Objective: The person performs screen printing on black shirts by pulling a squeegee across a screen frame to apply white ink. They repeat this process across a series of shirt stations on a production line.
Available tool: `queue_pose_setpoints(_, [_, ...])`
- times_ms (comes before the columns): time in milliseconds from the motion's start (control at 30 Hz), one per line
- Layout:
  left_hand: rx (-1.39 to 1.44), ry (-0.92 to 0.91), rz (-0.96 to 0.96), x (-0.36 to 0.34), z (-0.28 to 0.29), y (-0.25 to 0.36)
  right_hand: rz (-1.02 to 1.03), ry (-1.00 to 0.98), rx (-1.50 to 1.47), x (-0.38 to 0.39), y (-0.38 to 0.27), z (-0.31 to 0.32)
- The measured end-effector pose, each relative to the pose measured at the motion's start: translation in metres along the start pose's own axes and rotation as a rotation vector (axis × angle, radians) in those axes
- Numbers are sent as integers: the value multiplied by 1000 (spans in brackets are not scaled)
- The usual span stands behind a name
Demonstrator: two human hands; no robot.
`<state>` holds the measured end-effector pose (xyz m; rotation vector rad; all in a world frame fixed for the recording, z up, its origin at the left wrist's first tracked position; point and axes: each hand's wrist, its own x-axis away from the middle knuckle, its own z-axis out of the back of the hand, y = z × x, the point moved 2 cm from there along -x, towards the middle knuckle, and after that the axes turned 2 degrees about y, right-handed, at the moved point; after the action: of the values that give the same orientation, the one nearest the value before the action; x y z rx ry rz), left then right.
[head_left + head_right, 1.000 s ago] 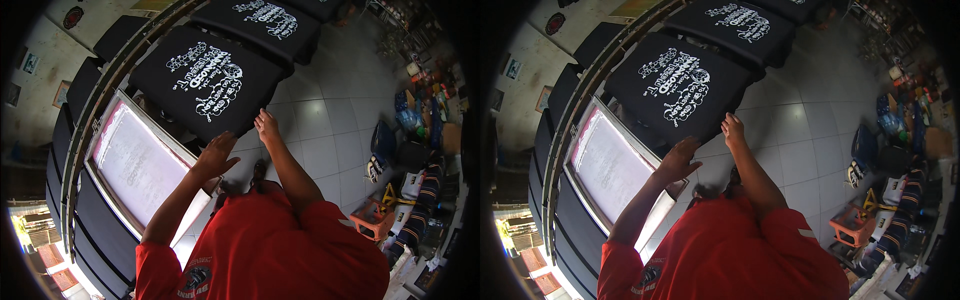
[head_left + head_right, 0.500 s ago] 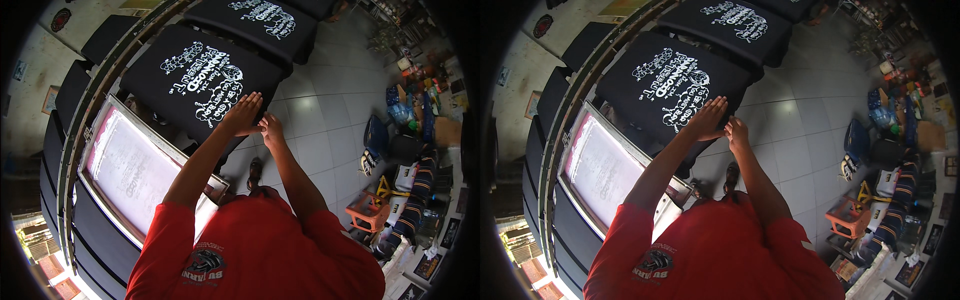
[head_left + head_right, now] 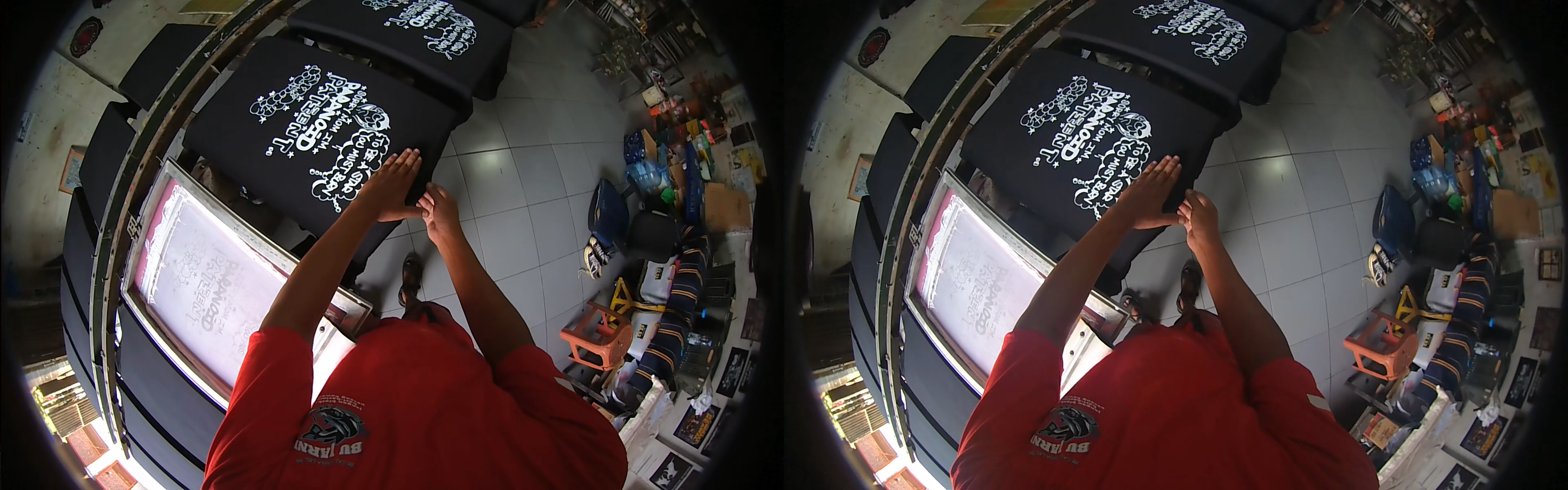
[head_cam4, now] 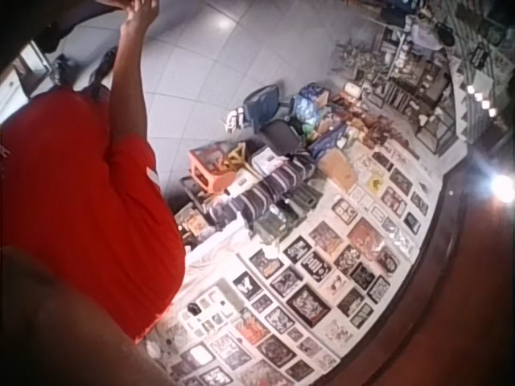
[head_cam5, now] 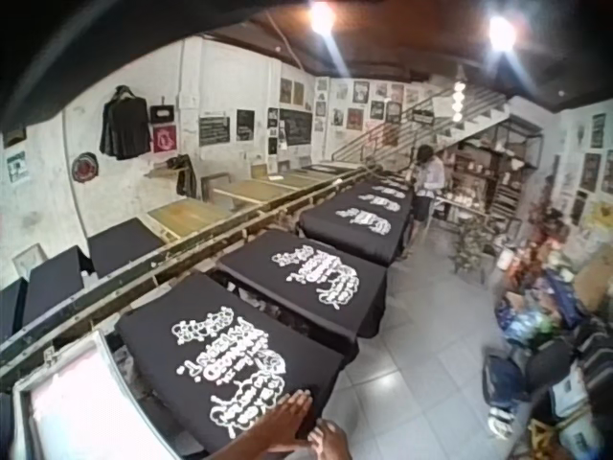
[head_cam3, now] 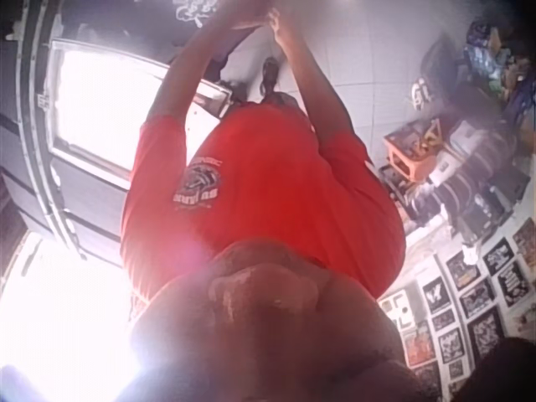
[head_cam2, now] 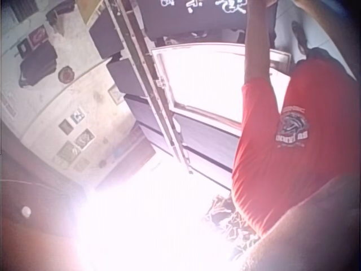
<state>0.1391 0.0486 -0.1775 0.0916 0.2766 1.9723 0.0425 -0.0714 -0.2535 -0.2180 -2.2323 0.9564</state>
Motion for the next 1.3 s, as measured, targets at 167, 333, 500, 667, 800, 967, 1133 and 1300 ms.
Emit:
queue_pose_setpoints(167, [28,18,4,0,2,1,-13,19,4,2,-4,-5])
queue_pose_setpoints(333, [38,22,2,-1,4,3,-8,31,7,1,-4,-4])
queue_pose_setpoints(500, [7,0,12,3,4,3,6,-44,13,-6,5,5])
queue_pose_setpoints(667, [-14,-20,-21,0,2,5,-90,-15,-31,-16,14,25])
queue_pose_setpoints(800, [-42,-31,-26,5,6,2,-153,-47,-24,11,7,9])
queue_pose_setpoints(967, [-87,298,-147,-9,82,48,136,-72,676,37,30,108])
queue_pose_setpoints(1133, [227,209,-297,39,177,164,398,-175,1926,138,115,395])
queue_pose_setpoints(1300, [544,-668,-290,151,166,277,-719,-343,1711,247,136,451])
